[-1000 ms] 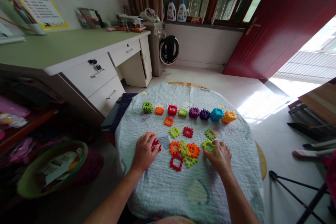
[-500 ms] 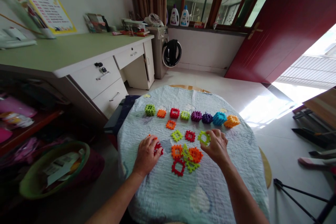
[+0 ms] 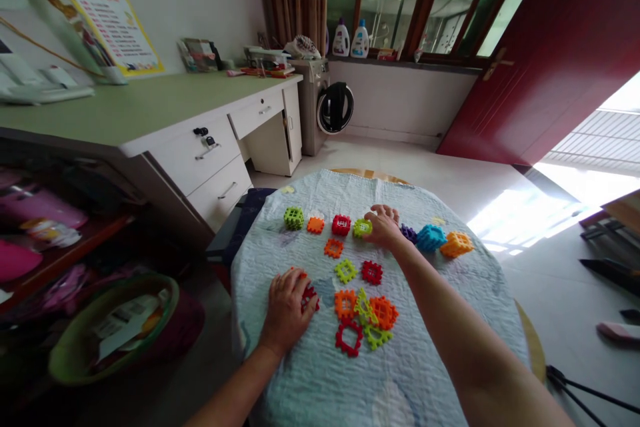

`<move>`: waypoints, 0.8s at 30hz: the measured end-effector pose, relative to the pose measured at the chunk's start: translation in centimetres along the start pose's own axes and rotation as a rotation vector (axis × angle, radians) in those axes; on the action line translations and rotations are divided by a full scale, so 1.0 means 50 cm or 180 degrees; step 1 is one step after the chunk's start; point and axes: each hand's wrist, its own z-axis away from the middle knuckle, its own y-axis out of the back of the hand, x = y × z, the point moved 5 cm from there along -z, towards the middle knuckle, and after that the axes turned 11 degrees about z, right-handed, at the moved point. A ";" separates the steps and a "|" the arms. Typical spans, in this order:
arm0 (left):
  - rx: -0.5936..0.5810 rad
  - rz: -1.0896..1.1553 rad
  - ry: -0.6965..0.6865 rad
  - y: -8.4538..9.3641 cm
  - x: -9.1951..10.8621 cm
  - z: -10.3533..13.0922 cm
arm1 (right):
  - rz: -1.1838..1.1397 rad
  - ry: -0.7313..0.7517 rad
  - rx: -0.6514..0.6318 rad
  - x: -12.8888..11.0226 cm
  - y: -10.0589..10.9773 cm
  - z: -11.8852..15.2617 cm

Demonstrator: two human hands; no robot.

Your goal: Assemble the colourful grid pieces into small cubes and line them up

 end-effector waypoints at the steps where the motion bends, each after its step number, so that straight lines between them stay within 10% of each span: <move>1: -0.0011 -0.0002 0.0002 -0.001 -0.001 0.001 | 0.0009 0.0007 -0.0015 -0.001 -0.005 -0.004; 17: 0.0007 0.0045 0.0047 -0.001 -0.002 0.002 | 0.0109 0.0080 -0.0161 -0.004 -0.028 -0.019; 24: 0.0036 0.0052 0.0027 0.003 0.003 0.000 | -0.0086 -0.0071 0.0317 -0.006 0.026 0.032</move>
